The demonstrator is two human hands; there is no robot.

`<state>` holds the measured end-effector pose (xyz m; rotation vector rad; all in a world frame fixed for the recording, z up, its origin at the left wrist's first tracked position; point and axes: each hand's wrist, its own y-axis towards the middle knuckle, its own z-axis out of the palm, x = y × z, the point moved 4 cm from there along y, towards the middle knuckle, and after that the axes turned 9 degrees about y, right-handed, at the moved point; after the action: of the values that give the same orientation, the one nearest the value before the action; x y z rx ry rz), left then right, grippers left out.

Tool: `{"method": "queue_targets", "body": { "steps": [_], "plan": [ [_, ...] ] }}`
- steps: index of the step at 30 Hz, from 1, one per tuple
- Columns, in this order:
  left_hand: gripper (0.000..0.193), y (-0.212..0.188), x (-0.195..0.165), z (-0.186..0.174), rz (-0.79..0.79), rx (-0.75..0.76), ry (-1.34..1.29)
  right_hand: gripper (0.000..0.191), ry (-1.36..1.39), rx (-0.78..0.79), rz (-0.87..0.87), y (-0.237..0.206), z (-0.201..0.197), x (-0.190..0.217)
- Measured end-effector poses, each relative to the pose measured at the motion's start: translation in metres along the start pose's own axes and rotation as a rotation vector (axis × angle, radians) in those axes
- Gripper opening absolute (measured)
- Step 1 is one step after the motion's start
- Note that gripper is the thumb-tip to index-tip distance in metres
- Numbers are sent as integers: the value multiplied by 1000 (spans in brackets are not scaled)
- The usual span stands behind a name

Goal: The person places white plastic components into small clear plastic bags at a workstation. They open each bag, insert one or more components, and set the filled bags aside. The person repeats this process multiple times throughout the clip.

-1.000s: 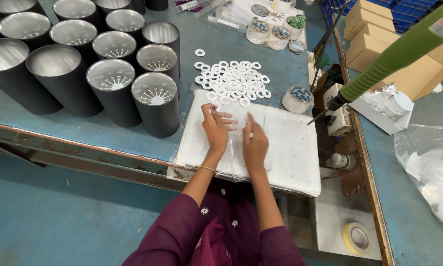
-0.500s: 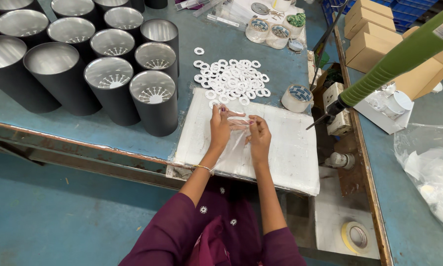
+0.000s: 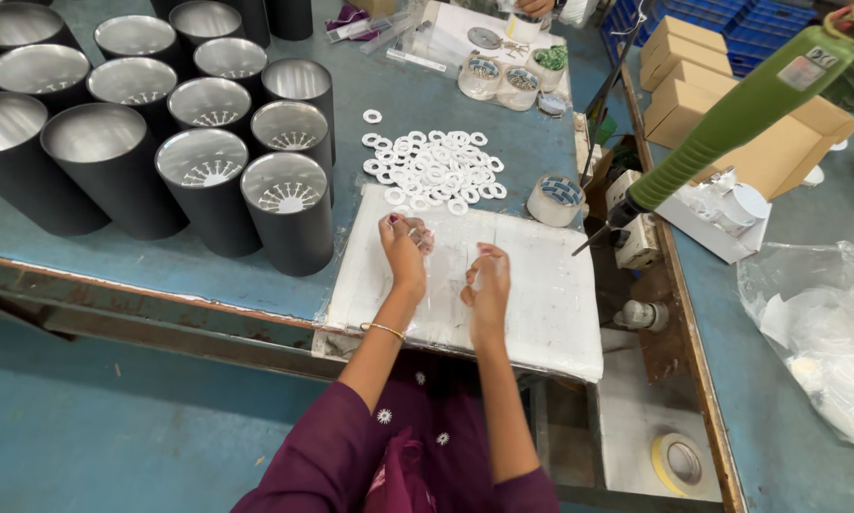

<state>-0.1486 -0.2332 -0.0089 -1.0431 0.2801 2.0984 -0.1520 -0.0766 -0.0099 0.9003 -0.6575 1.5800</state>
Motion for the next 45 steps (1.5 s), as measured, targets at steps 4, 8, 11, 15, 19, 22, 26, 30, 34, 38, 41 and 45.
{"method": "queue_targets", "body": {
  "steps": [4,8,11,15,19,22,26,30,34,38,41,45],
  "plan": [
    [9,-7,5,23,-32,47,-163,28,-298,-77,91,-22,25,3],
    [15,-20,0,33,-20,121,-236,33,-363,26,107,-36,42,21],
    [16,-32,-17,38,54,244,-309,38,-303,164,193,-45,42,35],
    [14,-53,-36,46,81,260,-178,47,-267,251,175,-50,38,45],
    [16,-60,-66,44,318,215,63,48,-244,196,32,-46,26,54],
    [15,-53,-69,34,300,131,132,52,-164,196,56,-44,15,56],
    [13,-19,-62,13,124,157,-201,54,239,209,185,-41,5,56],
    [15,9,-53,-5,-92,196,-468,44,460,121,332,-40,-2,54],
    [11,9,-42,2,-203,195,-502,38,427,213,410,-53,6,43],
    [13,2,-40,12,-277,289,-659,27,150,251,342,-73,18,26],
    [27,-1,-32,18,-426,370,-681,27,132,314,400,-86,30,10],
    [29,-9,-19,10,-510,383,-638,36,184,388,440,-99,39,-6]
  ]
}}
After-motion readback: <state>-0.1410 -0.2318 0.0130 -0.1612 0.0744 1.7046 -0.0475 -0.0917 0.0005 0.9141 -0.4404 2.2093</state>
